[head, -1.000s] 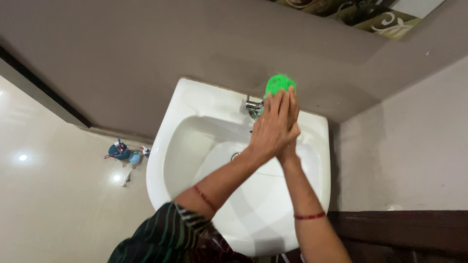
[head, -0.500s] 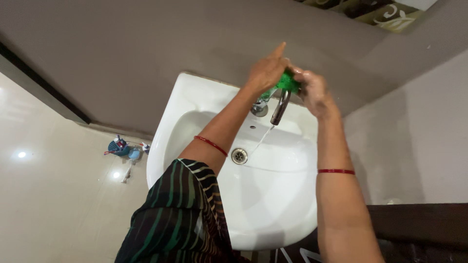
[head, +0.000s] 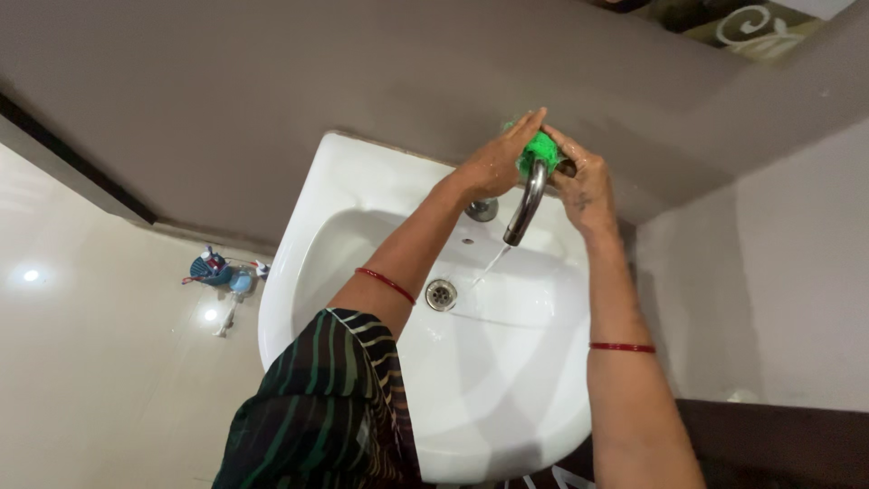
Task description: The person cleans a sink and faucet with a green sponge under running water.
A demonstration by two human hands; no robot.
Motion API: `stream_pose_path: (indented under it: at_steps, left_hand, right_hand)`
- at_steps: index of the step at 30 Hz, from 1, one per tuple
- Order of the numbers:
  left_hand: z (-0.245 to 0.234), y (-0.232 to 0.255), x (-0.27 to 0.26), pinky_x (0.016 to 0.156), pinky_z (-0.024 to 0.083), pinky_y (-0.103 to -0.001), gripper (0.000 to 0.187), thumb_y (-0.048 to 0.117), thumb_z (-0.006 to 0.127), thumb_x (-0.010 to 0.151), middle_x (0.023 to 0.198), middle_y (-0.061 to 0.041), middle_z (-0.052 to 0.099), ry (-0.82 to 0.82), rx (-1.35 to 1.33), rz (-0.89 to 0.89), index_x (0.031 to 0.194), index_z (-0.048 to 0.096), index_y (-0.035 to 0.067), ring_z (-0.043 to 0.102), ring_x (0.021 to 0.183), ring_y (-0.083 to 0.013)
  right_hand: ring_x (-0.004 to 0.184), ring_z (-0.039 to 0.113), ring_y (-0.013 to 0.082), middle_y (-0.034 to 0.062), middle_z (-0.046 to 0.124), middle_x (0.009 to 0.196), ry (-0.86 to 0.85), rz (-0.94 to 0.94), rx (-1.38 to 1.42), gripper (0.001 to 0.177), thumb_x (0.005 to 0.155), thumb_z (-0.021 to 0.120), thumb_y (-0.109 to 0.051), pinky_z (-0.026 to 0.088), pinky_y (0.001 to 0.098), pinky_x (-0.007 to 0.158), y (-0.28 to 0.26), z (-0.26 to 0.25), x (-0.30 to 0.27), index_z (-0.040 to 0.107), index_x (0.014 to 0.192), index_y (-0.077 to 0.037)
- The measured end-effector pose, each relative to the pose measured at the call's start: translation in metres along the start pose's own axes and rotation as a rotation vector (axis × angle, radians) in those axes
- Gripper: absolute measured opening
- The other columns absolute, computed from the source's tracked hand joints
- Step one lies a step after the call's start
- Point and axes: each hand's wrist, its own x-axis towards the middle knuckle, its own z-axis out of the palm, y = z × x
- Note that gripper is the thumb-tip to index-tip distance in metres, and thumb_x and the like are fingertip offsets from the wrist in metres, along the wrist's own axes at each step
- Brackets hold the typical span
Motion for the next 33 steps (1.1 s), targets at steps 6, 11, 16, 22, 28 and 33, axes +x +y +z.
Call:
stream_pose_path:
  at_steps: [6, 11, 16, 22, 28, 33]
  left_hand:
    - [0.025, -0.04, 0.01, 0.127, 0.02, -0.044, 0.098, -0.016, 0.053, 0.084, 0.169, -0.01, 0.022, 0.005, -0.143, -0.044, 0.164, 0.01, 0.022, 0.024, 0.155, -0.0303]
    - [0.046, -0.078, 0.0, 0.123, 0.034, -0.044, 0.091, -0.001, 0.066, 0.087, 0.162, -0.016, 0.034, -0.078, -0.013, -0.106, 0.161, 0.016, 0.015, 0.042, 0.146, -0.0327]
    - [0.02, -0.046, -0.008, 0.117, 0.042, -0.045, 0.056, 0.016, 0.054, 0.109, 0.136, -0.009, 0.069, -0.013, -0.028, -0.141, 0.16, 0.033, 0.024, 0.063, 0.13, -0.0283]
    - [0.002, -0.019, -0.013, 0.104, 0.056, -0.042, 0.071, -0.014, 0.046, 0.088, 0.138, -0.015, 0.068, 0.461, 0.158, 0.464, 0.151, 0.049, 0.018, 0.069, 0.118, -0.0352]
    - [0.013, -0.034, -0.019, 0.09, 0.062, -0.042, 0.037, 0.004, 0.05, 0.106, 0.105, -0.013, 0.081, 0.105, -0.069, -0.096, 0.136, 0.065, 0.019, 0.079, 0.096, -0.0287]
    - [0.043, -0.069, -0.022, 0.101, 0.052, -0.048, 0.08, 0.004, 0.071, 0.073, 0.139, -0.02, 0.059, 0.115, 0.132, -0.041, 0.148, 0.041, 0.009, 0.061, 0.122, -0.0378]
  right_hand:
    - [0.081, 0.074, 0.0188, 0.0112, 0.074, 0.097, 0.145, 0.173, 0.567, 0.038, 0.098, 0.061, -0.029, 0.061, 0.03, 0.07, 0.054, 0.03, 0.013, 0.072, 0.121, -0.002]
    - [0.072, 0.07, 0.017, 0.0103, 0.074, 0.09, 0.039, 0.021, 0.179, 0.026, 0.088, 0.072, -0.018, 0.055, 0.0277, 0.059, 0.102, 0.054, -0.004, 0.071, 0.106, 0.001]
    - [0.077, 0.071, 0.0189, 0.0132, 0.075, 0.09, 0.077, -0.064, 0.121, 0.023, 0.094, 0.074, -0.012, 0.057, 0.0296, 0.064, 0.099, 0.043, 0.003, 0.077, 0.111, 0.005]
    - [0.1, 0.073, 0.0202, 0.0127, 0.072, 0.117, 0.274, -0.532, -0.165, 0.032, 0.109, 0.07, -0.009, 0.064, 0.0332, 0.083, 0.042, 0.031, -0.002, 0.064, 0.139, 0.0]
    - [0.074, 0.07, 0.0158, 0.0094, 0.073, 0.09, 0.251, -0.179, -0.083, 0.015, 0.1, 0.075, -0.014, 0.058, 0.0283, 0.061, 0.079, 0.054, -0.006, 0.073, 0.108, -0.001]
    - [0.069, 0.063, 0.0107, 0.0026, 0.072, 0.085, 0.155, 0.11, 0.088, 0.027, 0.09, 0.065, -0.019, 0.051, 0.0246, 0.059, 0.099, 0.071, -0.011, 0.065, 0.114, -0.006]
